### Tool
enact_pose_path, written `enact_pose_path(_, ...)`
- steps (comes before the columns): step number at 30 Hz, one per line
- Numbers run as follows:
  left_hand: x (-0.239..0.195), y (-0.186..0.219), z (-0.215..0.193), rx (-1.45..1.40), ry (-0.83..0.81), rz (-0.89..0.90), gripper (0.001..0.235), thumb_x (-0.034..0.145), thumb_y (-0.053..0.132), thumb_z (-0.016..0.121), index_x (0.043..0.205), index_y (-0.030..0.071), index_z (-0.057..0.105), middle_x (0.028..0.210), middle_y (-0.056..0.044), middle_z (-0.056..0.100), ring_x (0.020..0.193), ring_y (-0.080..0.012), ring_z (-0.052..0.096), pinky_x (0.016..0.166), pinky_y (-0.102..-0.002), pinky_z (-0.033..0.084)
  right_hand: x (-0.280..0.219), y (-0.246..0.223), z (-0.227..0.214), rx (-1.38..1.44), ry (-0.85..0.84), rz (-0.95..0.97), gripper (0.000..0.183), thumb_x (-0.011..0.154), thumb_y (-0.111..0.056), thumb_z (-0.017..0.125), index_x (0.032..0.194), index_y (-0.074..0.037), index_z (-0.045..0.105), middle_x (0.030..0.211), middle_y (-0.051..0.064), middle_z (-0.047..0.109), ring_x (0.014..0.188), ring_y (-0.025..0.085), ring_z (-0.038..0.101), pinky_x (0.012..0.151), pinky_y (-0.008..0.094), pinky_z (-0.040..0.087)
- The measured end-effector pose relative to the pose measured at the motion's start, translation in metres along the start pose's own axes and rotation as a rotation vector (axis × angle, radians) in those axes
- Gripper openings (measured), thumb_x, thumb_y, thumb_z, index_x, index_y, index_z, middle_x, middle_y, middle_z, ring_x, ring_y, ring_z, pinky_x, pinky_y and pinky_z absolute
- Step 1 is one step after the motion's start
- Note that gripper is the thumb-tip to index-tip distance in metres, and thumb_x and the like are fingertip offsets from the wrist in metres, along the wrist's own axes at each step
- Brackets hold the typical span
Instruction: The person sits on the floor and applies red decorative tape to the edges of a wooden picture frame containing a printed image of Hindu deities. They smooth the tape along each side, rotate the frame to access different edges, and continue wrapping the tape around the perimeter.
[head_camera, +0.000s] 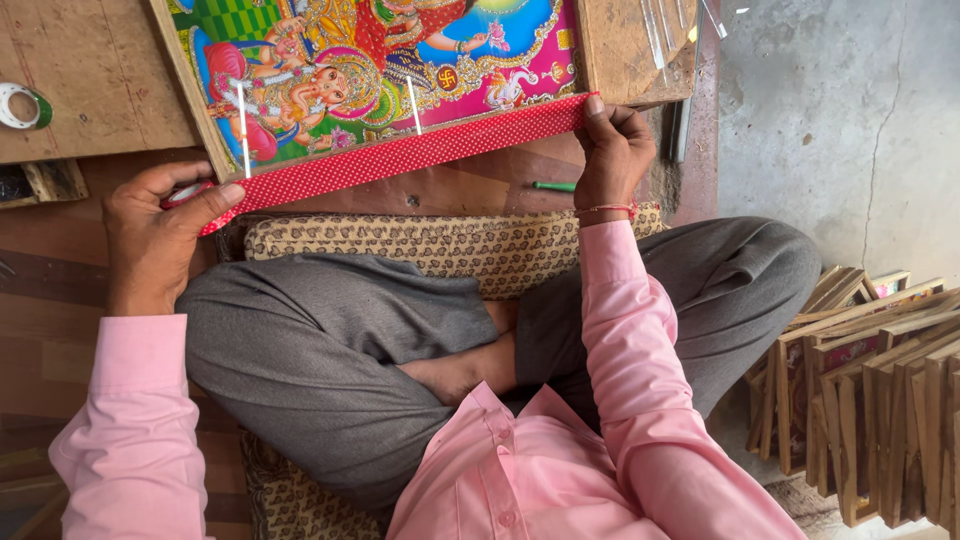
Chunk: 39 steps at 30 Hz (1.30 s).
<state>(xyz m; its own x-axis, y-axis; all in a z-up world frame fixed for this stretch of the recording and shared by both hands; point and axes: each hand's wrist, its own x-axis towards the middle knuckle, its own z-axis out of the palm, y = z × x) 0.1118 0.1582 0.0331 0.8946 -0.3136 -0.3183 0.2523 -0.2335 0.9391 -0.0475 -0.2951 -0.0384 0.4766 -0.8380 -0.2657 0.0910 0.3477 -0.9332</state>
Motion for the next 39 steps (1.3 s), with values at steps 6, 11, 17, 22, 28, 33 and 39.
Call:
enact_pose_path(6, -0.001, 0.002, 0.000, -0.038, -0.010, -0.015, 0.030, 0.088, 0.002, 0.085, 0.116, -0.002, 0.073, 0.107, -0.009, 0.075, 0.092, -0.0115, 0.071, 0.085, -0.025, 0.059, 0.004, 0.009, -0.005, -0.088, 0.047, -0.047, 0.016, 0.088, -0.006, 0.083, 0.082, -0.001, 0.069, 0.078, 0.010, 0.071, 0.068, 0.016, 0.068, 0.064, 0.031, 0.061)
enact_pose_path(11, -0.004, -0.008, -0.007, 0.079, -0.008, 0.097, 0.033, 0.086, 0.011, 0.090, 0.112, -0.001, 0.075, 0.105, -0.004, 0.074, 0.095, -0.0105, 0.068, 0.087, -0.025, 0.056, 0.016, 0.014, -0.014, -0.043, 0.042, 0.020, 0.016, 0.087, -0.007, 0.083, 0.083, -0.003, 0.068, 0.077, 0.006, 0.069, 0.065, 0.016, 0.065, 0.058, 0.029, 0.057)
enact_pose_path(17, -0.001, -0.020, -0.013, 0.186, 0.043, 0.189, 0.032, 0.080, 0.014, 0.093, 0.102, 0.000, 0.075, 0.096, -0.005, 0.075, 0.089, -0.0103, 0.070, 0.080, -0.027, 0.058, 0.011, 0.003, -0.005, -0.106, 0.014, 0.043, 0.017, 0.089, -0.006, 0.081, 0.083, -0.005, 0.066, 0.074, 0.009, 0.070, 0.062, 0.018, 0.066, 0.055, 0.031, 0.056)
enact_pose_path(22, 0.000, -0.022, -0.011, 0.304, 0.076, 0.262, 0.031, 0.080, 0.017, 0.095, 0.100, 0.001, 0.077, 0.092, -0.007, 0.077, 0.084, -0.0112, 0.072, 0.076, -0.027, 0.057, -0.002, -0.012, 0.003, -0.122, -0.021, 0.036, 0.019, 0.092, -0.004, 0.082, 0.083, -0.003, 0.066, 0.081, 0.010, 0.074, 0.065, 0.017, 0.068, 0.056, 0.030, 0.054)
enact_pose_path(28, 0.007, -0.022, -0.009, 0.283, 0.097, 0.198, 0.030, 0.083, 0.019, 0.093, 0.100, -0.001, 0.078, 0.088, -0.006, 0.078, 0.079, -0.0098, 0.071, 0.073, -0.025, 0.057, -0.007, -0.019, 0.007, -0.143, -0.024, 0.040, 0.020, 0.092, -0.005, 0.081, 0.081, -0.004, 0.065, 0.078, 0.009, 0.072, 0.063, 0.016, 0.067, 0.057, 0.029, 0.055)
enact_pose_path(33, 0.009, -0.023, -0.009, 0.219, 0.090, 0.161, 0.030, 0.084, 0.019, 0.092, 0.101, -0.001, 0.078, 0.088, -0.007, 0.077, 0.078, -0.0092, 0.070, 0.070, -0.025, 0.056, -0.007, -0.018, 0.007, -0.131, -0.035, 0.033, 0.021, 0.092, -0.004, 0.081, 0.081, -0.004, 0.064, 0.081, 0.009, 0.073, 0.065, 0.017, 0.068, 0.057, 0.030, 0.056)
enact_pose_path(39, 0.010, -0.019, -0.008, 0.182, 0.085, 0.161, 0.029, 0.085, 0.018, 0.091, 0.101, -0.002, 0.078, 0.089, -0.007, 0.077, 0.078, -0.0093, 0.071, 0.070, -0.024, 0.057, -0.006, -0.018, 0.008, -0.137, -0.031, 0.024, 0.022, 0.092, -0.005, 0.082, 0.081, -0.004, 0.063, 0.083, 0.011, 0.074, 0.067, 0.017, 0.069, 0.056, 0.030, 0.057)
